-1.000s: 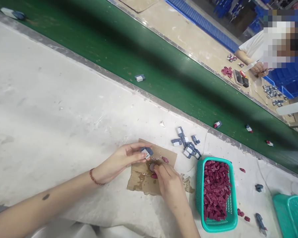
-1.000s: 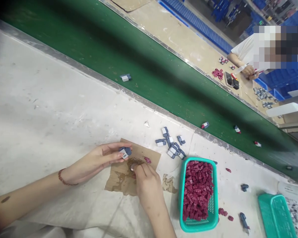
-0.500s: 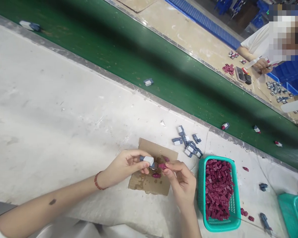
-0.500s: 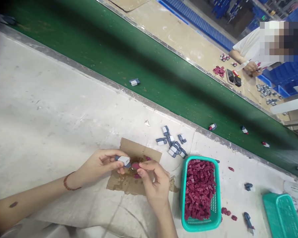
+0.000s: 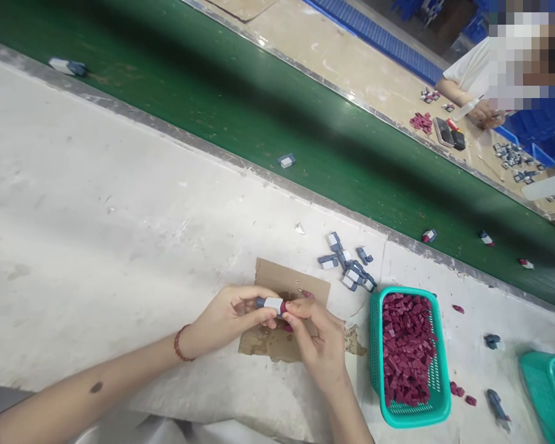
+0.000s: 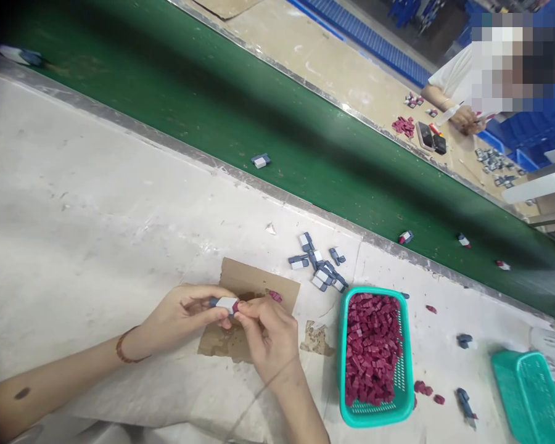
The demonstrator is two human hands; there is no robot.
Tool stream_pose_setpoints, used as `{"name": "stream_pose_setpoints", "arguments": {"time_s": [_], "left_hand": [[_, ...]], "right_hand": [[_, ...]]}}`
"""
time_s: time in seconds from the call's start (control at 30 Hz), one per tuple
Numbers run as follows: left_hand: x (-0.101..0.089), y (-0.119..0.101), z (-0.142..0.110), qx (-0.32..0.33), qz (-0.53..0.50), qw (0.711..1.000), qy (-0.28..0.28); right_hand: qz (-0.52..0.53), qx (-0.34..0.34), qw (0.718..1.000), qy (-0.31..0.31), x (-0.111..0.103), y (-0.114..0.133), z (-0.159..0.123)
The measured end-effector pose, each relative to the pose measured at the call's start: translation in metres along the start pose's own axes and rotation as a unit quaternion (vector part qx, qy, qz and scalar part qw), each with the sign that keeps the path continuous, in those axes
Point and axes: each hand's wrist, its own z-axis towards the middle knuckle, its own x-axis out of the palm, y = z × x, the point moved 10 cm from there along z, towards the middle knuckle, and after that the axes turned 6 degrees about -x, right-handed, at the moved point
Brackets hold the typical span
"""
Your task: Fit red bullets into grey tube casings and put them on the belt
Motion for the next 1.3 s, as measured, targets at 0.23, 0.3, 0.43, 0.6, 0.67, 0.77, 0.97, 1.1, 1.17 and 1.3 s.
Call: {"name": "stream_pose_setpoints", "arguments": {"time_s": [0.23, 0.3, 0.43, 0.6, 0.67, 0.77, 0.97, 1.1, 1.17, 1.3], "left_hand": [[-0.001, -0.004, 0.003, 0.007, 0.093, 0.995, -0.017], [-0.003, -0.008, 0.007, 0.001, 0.107, 0.994, -0.017], [-0.026, -0.024, 0.026, -0.037, 0.100, 0.992, -0.062], [-0.075, -0.075, 0.072, 0.032, 0.035, 0.982, -0.182], [-0.087, -0.095, 0.092, 0.070, 0.035, 0.972, -0.219], [-0.089, -0.115, 0.118, 0.114, 0.077, 0.961, -0.240], [-0.058, -0.136, 0.152, 0.201, 0.250, 0.914, -0.247], [-0.027, -0.147, 0.173, 0.250, 0.346, 0.877, -0.221], [-0.015, -0.150, 0.182, 0.260, 0.370, 0.867, -0.209], [0.000, -0.156, 0.193, 0.265, 0.368, 0.872, -0.185]], "right_hand": [[-0.052, 0.009, 0.998, 0.024, 0.004, -0.005, -0.008], [-0.073, 0.017, 0.996, 0.038, -0.003, -0.006, -0.014], [-0.187, 0.055, 0.979, -0.059, -0.069, -0.011, -0.032], [-0.374, 0.133, 0.899, -0.183, -0.163, -0.028, -0.061], [-0.406, 0.137, 0.890, -0.157, -0.174, -0.035, -0.061], [-0.419, 0.126, 0.890, -0.129, -0.175, -0.041, -0.057], [-0.386, 0.131, 0.897, -0.170, -0.180, -0.039, -0.059], [-0.278, 0.155, 0.922, -0.222, -0.186, -0.039, -0.068], [-0.244, 0.136, 0.931, -0.234, -0.183, -0.032, -0.070], [-0.180, 0.129, 0.948, -0.229, -0.161, -0.021, -0.071]]}}
